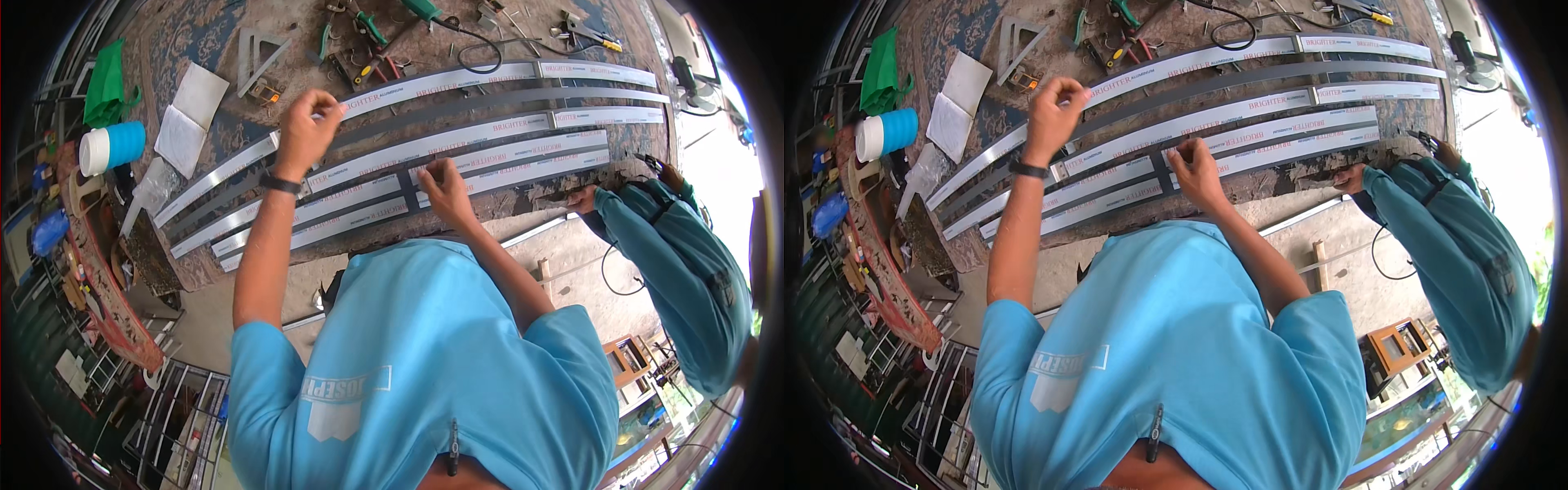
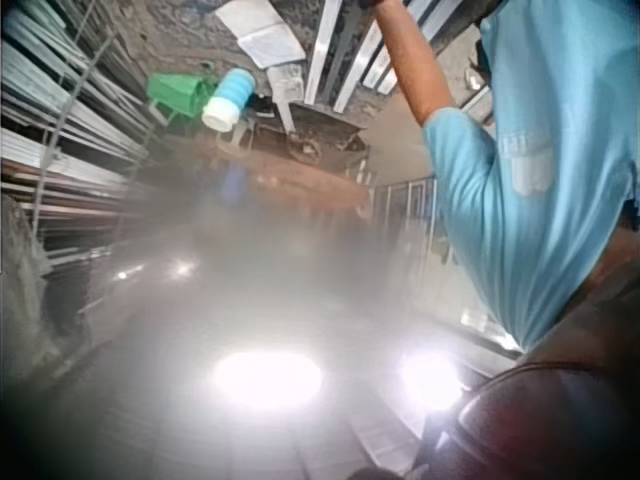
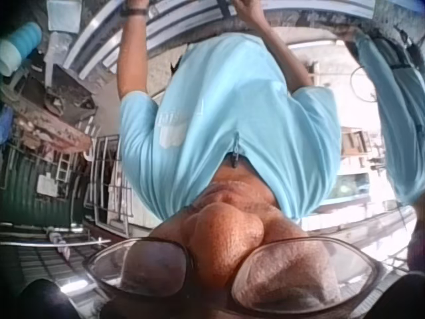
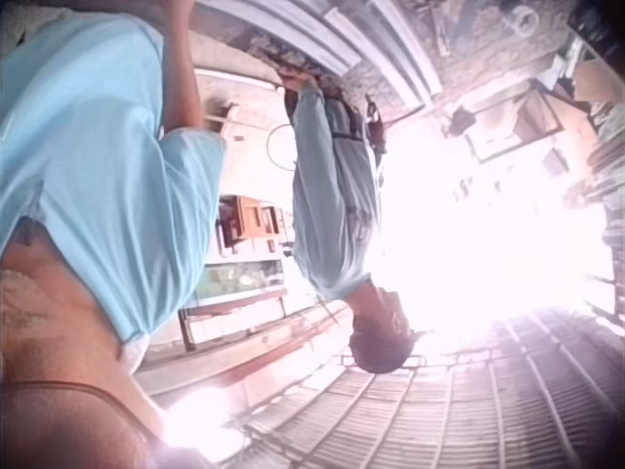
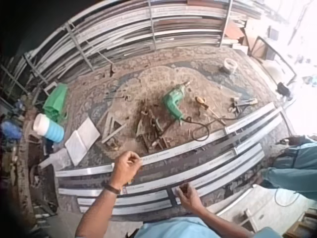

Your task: The recorder is assembling metal frame components using a drill and other tools on a workbench.

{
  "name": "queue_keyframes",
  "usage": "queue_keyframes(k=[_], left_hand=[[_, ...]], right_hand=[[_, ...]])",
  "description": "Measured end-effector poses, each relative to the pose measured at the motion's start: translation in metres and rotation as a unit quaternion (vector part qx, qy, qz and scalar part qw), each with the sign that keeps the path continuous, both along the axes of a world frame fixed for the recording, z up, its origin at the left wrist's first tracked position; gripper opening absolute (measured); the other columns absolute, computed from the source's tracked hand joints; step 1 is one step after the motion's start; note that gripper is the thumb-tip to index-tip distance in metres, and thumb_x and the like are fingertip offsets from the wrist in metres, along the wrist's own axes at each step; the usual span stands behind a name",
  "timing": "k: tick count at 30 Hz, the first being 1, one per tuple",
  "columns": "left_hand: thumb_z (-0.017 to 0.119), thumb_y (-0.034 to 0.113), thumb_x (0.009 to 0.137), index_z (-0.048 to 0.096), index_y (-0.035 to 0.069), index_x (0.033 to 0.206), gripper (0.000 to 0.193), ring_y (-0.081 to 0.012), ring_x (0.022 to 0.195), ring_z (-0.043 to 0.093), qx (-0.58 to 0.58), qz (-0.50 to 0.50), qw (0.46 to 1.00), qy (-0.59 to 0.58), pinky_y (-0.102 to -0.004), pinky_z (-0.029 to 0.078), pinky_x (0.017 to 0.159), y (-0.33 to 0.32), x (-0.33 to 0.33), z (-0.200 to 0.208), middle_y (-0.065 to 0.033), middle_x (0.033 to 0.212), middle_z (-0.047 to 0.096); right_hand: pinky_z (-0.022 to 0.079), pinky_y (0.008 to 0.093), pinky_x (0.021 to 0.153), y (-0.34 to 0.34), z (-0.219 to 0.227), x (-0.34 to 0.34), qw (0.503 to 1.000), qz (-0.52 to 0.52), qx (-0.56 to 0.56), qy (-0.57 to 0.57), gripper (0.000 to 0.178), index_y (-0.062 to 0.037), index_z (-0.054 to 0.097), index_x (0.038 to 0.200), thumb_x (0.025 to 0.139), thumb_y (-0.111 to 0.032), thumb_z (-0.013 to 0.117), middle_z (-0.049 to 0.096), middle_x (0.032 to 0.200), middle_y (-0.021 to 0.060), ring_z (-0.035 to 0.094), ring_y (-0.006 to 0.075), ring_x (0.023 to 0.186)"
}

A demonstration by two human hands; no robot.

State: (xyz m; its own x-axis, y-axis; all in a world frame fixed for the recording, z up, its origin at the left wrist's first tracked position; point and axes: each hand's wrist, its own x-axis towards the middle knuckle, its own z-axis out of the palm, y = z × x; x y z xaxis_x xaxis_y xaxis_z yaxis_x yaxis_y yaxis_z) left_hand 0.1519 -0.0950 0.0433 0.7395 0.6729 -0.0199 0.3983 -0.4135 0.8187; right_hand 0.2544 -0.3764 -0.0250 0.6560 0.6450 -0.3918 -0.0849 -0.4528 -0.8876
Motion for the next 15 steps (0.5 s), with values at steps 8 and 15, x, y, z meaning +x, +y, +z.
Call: queue_keyframes(k=[8,15], left_hand=[[0.077,0.012,0.091,0.065,0.002,0.091,0.016,-0.0123,0.070,0.067,-0.082,-0.055,0.995,-0.002,-0.0285,0.053,0.065,-0.069,-0.081,-0.005,-0.0064,0.080,0.070],[0.078,0.014,0.091,0.067,0.002,0.088,0.017,-0.0142,0.066,0.066,-0.101,-0.056,0.993,0.029,-0.0284,0.051,0.062,-0.064,-0.118,-0.012,-0.0069,0.073,0.069]], right_hand=[[0.049,0.0459,0.095,0.006,0.009,-0.025,0.966,0.031,-0.054,-0.250,0.026,-0.0044,0.065,0.109,0.091,-0.020,0.074,0.071,0.098,0.0124,0.063,0.0361,0.109],[0.055,0.0408,0.076,-0.006,-0.005,-0.028,0.973,0.045,-0.033,-0.223,0.023,-0.0010,0.068,0.102,0.091,-0.020,0.075,0.071,0.092,0.0160,0.070,0.0311,0.082]])
